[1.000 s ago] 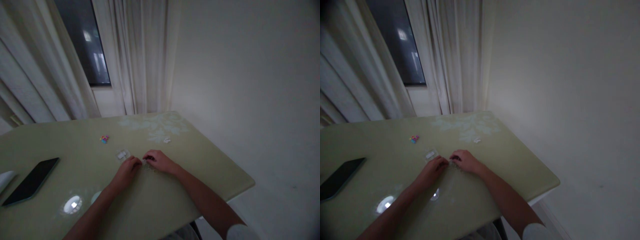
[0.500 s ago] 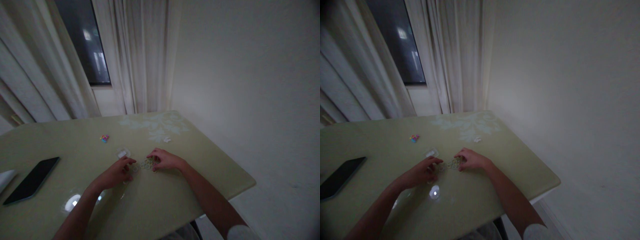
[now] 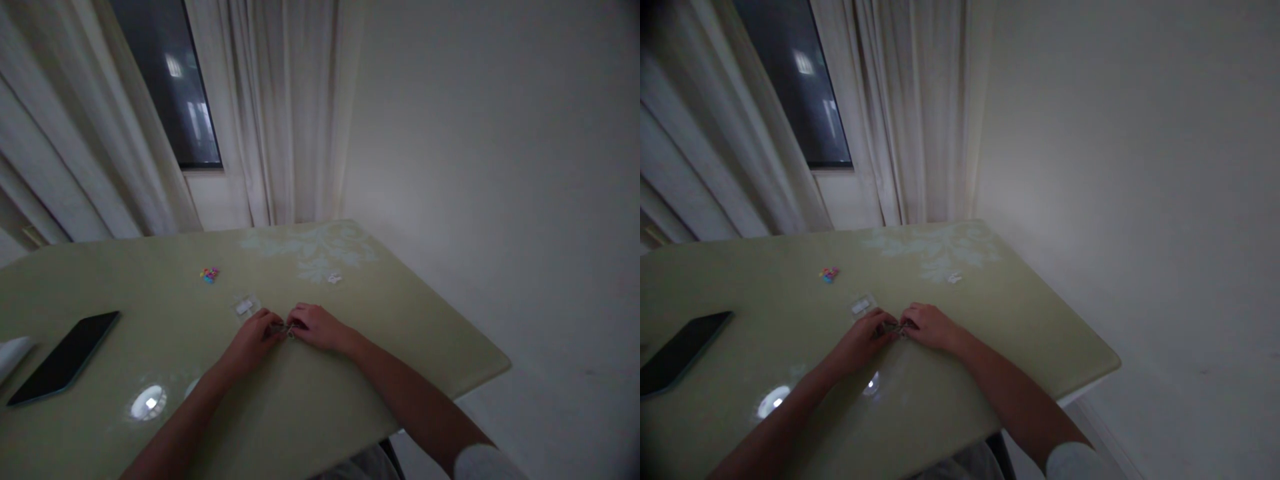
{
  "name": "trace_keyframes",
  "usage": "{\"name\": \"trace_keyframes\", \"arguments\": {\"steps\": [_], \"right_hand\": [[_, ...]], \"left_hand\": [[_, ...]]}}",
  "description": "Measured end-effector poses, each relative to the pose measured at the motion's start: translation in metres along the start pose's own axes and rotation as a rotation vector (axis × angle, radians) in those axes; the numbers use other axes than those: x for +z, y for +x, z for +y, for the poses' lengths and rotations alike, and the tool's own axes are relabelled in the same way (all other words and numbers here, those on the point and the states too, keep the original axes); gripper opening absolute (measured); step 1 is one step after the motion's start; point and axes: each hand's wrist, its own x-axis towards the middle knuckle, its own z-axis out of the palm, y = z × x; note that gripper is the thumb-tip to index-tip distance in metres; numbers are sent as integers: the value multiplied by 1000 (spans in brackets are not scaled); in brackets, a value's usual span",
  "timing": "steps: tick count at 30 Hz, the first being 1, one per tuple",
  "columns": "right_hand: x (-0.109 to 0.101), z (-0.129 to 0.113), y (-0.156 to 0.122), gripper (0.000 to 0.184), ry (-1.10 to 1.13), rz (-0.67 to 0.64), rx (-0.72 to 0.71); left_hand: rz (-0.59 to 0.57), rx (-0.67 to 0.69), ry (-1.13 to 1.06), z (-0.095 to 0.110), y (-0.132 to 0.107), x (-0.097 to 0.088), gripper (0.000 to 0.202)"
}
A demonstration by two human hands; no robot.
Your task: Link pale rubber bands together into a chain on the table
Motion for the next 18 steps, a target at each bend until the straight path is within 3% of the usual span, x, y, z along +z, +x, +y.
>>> {"name": "trace_keyframes", "arguments": {"steps": [6,12,18], "right_hand": [[4,-3,2,10,45,60,40],[3,-2,3,9,254,125,106],[-1,-1,3,15,491,173,205]], "left_hand": [[-10,-1,-7,6,0,-1,22],[36,8,5,11,0,-5,19],[19,-44,-144,17,3,-12,28]]}}
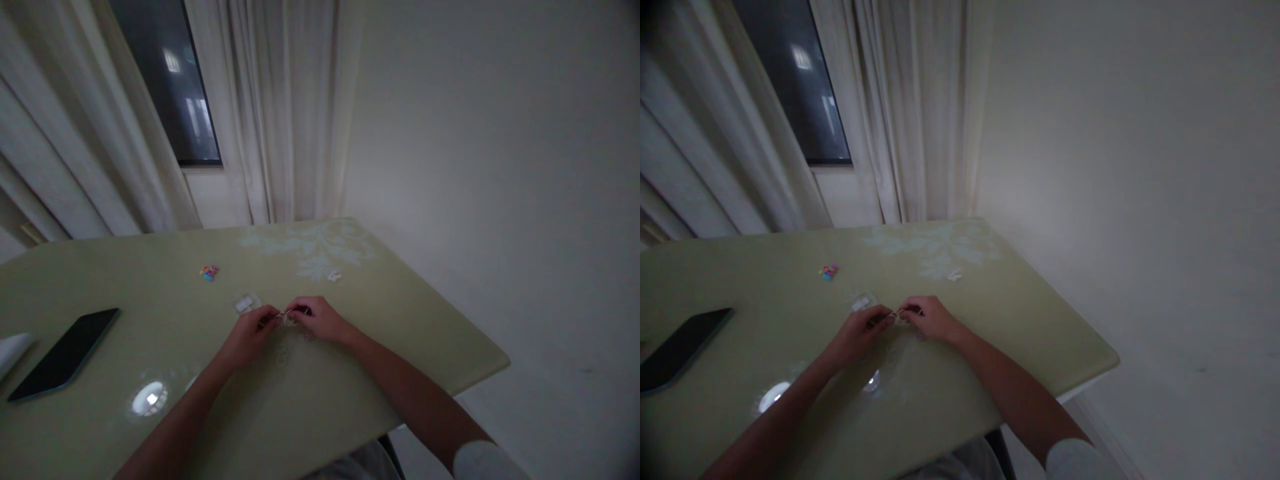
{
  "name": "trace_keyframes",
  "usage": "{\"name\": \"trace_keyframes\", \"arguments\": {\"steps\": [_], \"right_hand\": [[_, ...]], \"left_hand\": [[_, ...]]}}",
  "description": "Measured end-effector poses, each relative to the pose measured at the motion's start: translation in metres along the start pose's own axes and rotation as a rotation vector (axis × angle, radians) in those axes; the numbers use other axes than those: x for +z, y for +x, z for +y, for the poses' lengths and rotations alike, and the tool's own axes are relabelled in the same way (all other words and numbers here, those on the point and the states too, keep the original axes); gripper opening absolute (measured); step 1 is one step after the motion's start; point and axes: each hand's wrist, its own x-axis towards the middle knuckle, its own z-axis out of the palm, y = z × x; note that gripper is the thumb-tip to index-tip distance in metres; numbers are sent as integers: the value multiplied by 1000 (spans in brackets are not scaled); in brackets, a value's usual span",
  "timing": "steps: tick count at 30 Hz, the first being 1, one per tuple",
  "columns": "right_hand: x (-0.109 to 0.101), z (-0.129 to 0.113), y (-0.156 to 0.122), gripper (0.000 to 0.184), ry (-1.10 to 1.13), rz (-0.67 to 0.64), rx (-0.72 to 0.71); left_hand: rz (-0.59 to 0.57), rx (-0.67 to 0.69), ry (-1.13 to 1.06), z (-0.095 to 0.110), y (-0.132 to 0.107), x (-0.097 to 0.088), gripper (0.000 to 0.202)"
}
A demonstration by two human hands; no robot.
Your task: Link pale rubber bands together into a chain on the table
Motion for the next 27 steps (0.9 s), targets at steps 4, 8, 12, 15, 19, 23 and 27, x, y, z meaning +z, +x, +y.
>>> {"name": "trace_keyframes", "arguments": {"steps": [4,8,12,15,19,23,27], "right_hand": [[0,5,3,16,110,34,21],[0,7,5,23,236,25,45],[-1,5,6,30,277,22,51],[-2,4,6,31,259,29,46],[-3,2,5,32,246,15,32],[-3,2,4,33,201,16,30],[-2,4,3,30,126,24,7]], "left_hand": [[21,22,-64,0,1,-6,32],[34,26,-78,-5,2,-8,35],[38,-1,-129,-5,1,-8,31],[20,-34,-125,-2,1,-9,32],[20,-12,-76,-1,1,-11,33],[-11,-1,-92,-6,1,-11,32],[-67,-25,-86,-10,1,-11,30]]}}
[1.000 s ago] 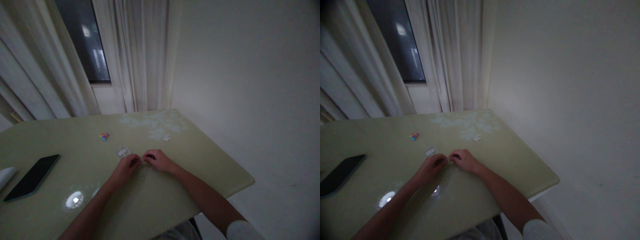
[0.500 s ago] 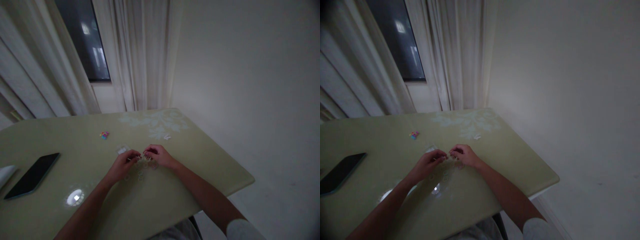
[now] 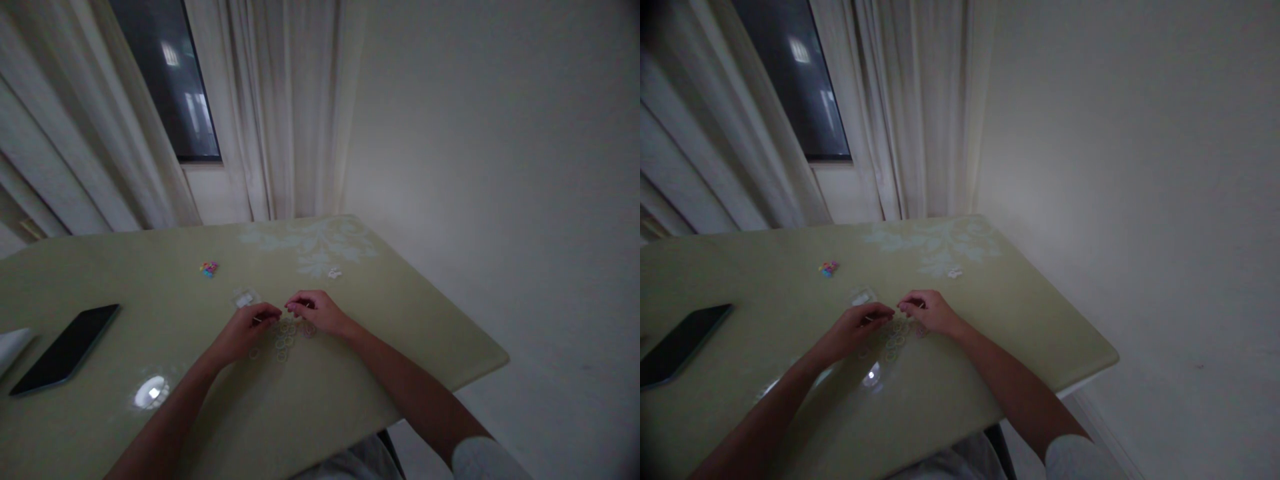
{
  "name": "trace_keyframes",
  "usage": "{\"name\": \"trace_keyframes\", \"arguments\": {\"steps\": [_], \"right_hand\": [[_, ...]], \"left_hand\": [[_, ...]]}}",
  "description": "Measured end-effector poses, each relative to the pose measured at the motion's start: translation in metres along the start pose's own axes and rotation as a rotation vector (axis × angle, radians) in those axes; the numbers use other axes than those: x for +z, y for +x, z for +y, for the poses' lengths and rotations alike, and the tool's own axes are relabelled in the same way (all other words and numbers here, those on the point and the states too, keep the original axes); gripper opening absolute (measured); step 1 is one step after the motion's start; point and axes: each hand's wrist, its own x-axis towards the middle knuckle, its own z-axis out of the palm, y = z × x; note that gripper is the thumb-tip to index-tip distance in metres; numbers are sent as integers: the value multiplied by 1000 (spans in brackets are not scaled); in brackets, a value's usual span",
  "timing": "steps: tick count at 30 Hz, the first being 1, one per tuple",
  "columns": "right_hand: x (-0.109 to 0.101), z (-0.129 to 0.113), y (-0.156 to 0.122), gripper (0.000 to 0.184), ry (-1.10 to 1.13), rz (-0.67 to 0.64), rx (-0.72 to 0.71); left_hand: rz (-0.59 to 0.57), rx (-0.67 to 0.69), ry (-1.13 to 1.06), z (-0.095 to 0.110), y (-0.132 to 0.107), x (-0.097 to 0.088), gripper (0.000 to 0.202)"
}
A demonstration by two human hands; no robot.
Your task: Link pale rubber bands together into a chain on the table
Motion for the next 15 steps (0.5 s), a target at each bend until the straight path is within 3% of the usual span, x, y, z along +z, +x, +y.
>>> {"name": "trace_keyframes", "arguments": {"steps": [6,10,15], "right_hand": [[1,-4,-3,26,-61,1,-17],[1,-7,-4,25,-88,-11,-44],[2,-3,-3,19,-98,-2,-75]], "left_hand": [[-110,-20,52,2,-9,-23,29],[-258,-101,140,-1,-20,-40,30],[-331,-150,196,-5,-22,-34,20]]}}
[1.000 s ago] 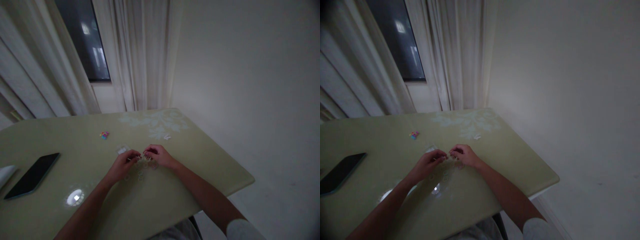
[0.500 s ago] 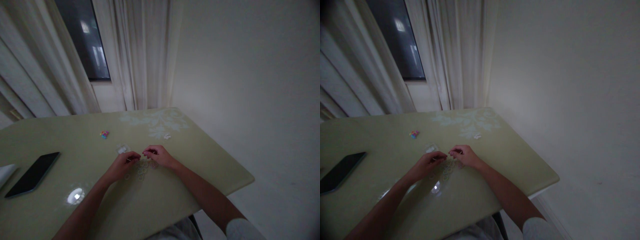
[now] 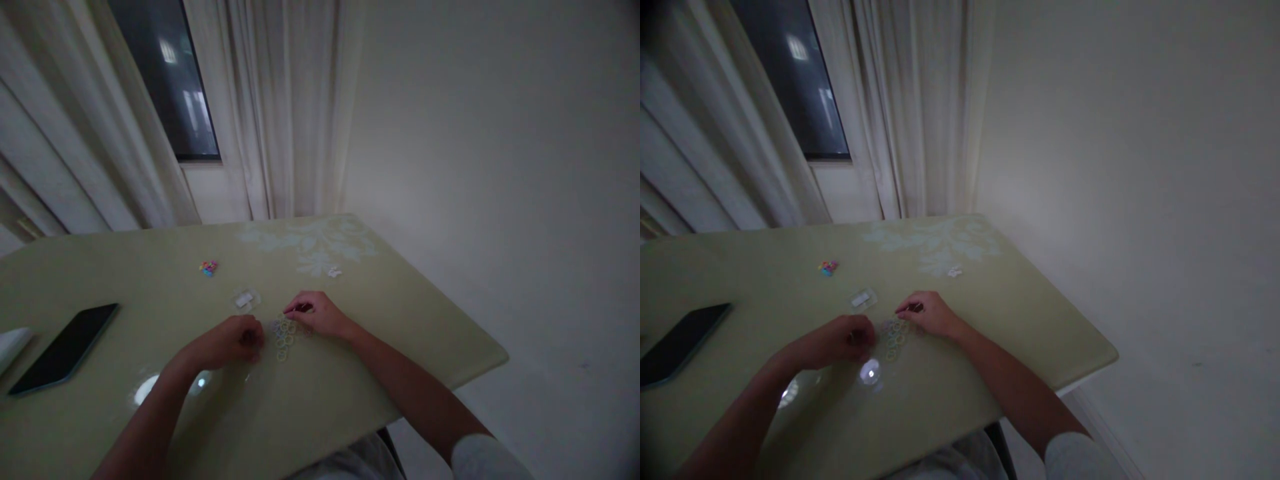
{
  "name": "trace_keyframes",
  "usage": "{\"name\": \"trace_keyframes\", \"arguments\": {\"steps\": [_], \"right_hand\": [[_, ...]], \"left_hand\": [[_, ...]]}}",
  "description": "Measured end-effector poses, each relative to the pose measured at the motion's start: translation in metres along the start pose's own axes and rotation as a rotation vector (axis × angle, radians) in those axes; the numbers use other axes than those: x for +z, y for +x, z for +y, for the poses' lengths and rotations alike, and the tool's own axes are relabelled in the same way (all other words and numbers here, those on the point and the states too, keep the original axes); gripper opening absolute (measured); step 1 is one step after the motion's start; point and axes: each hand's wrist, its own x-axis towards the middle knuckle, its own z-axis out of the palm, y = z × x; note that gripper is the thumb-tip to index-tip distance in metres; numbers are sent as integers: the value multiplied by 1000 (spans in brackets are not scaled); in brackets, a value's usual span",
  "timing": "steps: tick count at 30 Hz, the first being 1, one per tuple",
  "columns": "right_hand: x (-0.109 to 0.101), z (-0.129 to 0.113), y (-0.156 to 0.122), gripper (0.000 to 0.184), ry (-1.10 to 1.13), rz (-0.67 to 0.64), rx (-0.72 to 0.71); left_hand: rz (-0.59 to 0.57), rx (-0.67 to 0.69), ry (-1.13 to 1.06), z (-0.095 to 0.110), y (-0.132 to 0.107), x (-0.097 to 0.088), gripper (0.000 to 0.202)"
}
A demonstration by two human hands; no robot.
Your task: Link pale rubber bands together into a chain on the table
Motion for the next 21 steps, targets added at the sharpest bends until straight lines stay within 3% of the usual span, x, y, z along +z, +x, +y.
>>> {"name": "trace_keyframes", "arguments": {"steps": [3,11,21], "right_hand": [[0,2,0,14,1,-5,-16],[-1,-3,-3,15,-50,-54,0],[-2,0,-1,12,-11,-82,59]], "left_hand": [[-25,41,-43,4,4,6,13],[70,121,66,14,7,13,14],[206,194,-119,17,22,16,25]]}}
